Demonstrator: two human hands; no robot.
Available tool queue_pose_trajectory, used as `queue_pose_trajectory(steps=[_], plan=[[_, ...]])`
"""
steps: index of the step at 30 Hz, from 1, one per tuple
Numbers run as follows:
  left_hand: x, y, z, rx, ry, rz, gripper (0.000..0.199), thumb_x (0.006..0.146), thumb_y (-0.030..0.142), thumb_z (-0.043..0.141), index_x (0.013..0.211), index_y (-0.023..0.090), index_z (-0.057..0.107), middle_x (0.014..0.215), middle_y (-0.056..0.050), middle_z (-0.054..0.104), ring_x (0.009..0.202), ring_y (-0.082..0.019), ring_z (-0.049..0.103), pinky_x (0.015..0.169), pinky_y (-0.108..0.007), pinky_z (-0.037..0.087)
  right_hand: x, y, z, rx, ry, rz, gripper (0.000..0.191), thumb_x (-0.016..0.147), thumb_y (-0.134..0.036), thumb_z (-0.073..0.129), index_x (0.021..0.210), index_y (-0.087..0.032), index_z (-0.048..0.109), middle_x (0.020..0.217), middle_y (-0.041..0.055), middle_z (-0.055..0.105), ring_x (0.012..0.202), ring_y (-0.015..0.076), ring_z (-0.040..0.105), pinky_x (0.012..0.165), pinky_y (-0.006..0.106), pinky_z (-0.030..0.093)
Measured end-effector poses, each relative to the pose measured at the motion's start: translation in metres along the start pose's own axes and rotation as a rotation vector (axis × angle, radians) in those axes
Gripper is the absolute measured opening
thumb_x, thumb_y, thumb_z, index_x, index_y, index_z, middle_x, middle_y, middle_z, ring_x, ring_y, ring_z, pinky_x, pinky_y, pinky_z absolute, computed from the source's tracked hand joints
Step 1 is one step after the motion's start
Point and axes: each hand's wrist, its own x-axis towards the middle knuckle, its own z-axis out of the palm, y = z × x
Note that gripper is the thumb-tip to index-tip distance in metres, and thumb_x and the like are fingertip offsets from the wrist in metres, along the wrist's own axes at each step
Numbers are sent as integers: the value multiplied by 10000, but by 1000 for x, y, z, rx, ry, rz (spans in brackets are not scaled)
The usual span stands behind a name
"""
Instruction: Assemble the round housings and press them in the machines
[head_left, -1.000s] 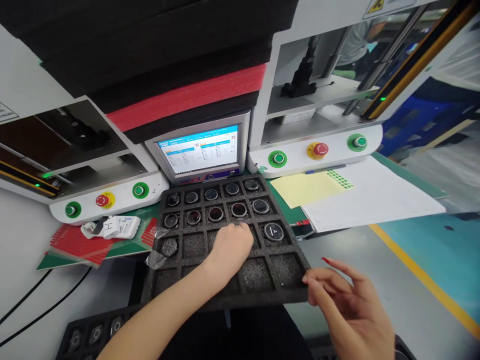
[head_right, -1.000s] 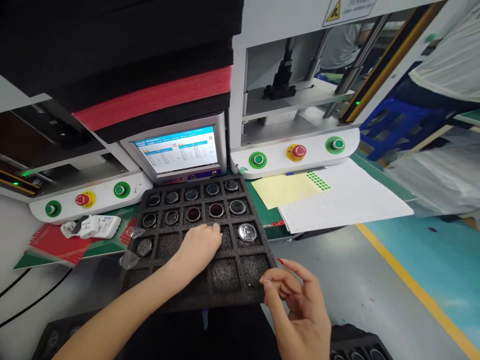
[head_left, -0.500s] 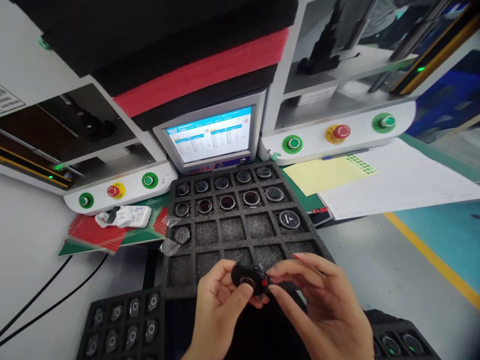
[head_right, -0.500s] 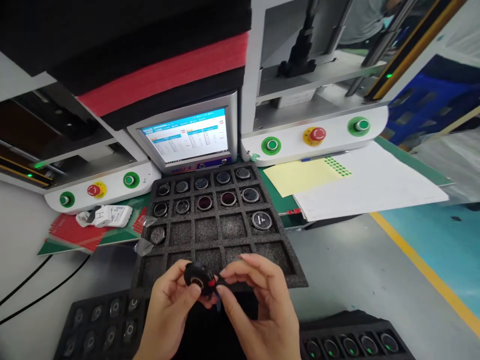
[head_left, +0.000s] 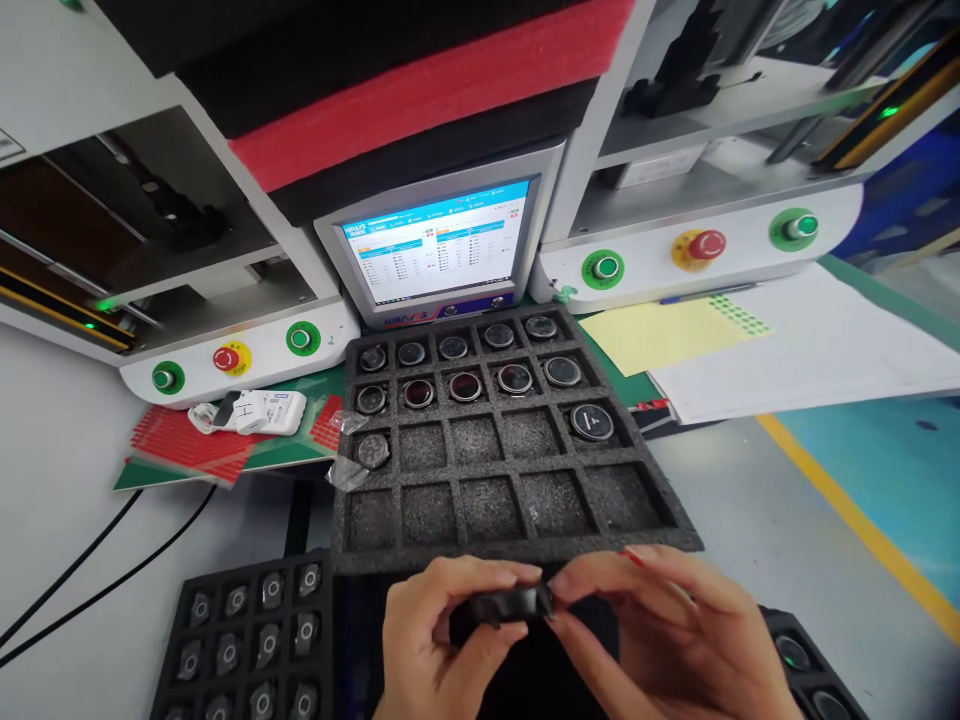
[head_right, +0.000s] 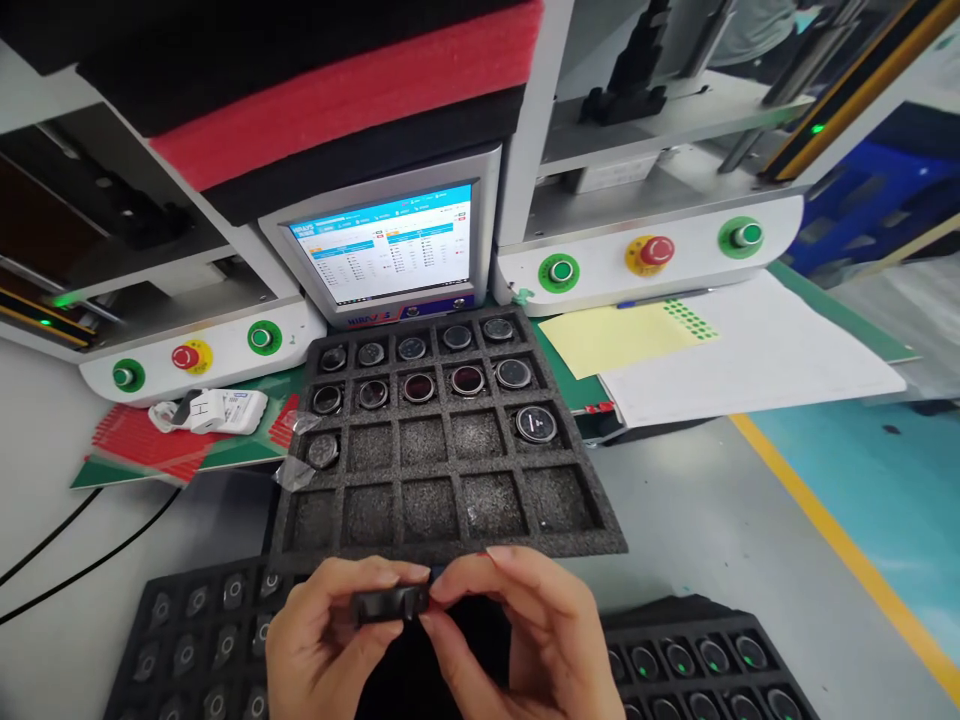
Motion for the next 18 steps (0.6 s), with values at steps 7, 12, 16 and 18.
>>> queue_pose_trajectory(steps=[7, 12, 16, 18], plan=[[1, 3, -7, -8, 18, -67, 147, 841, 239, 754, 962, 320, 770, 879, 10, 811, 758, -165, 771, 685, -215, 598, 5, -2, -9, -62, -117, 67, 542, 867, -15, 661, 1297, -289, 480, 858, -10, 705, 778, 140, 692, 787, 231, 568], [-1, 4, -8, -12, 10, -134, 114, 833, 267, 763, 936, 315, 777, 871, 2, 811, 748, -170, 769, 702, -230, 594, 26, 0, -15, -4, -285, 99, 462, 875, -79, 665, 1228, -322, 491, 746, -43, 661, 651, 130, 664, 690, 209, 584], [-1, 3, -8, -11, 9, -158, 88, 830, 266, 762, 916, 282, 776, 878, -30, 811, 742, -184, 768, 706, -251, 593, 28, 1, -15, 20, -272, 91, 484, 858, -55, 673, 1226, -321, 505, 793, -30, 684, 706, 139, 680, 714, 210, 592], [0, 2, -8, -22, 14, -155, 86, 830, 261, 762, 914, 279, 773, 879, -30, 811, 741, -185, 768, 697, -252, 592, 24, 3, -14, 23, -253, 95, 514, 853, -30, 673, 1244, -318, 503, 859, -14, 705, 782, 151, 697, 761, 229, 598]])
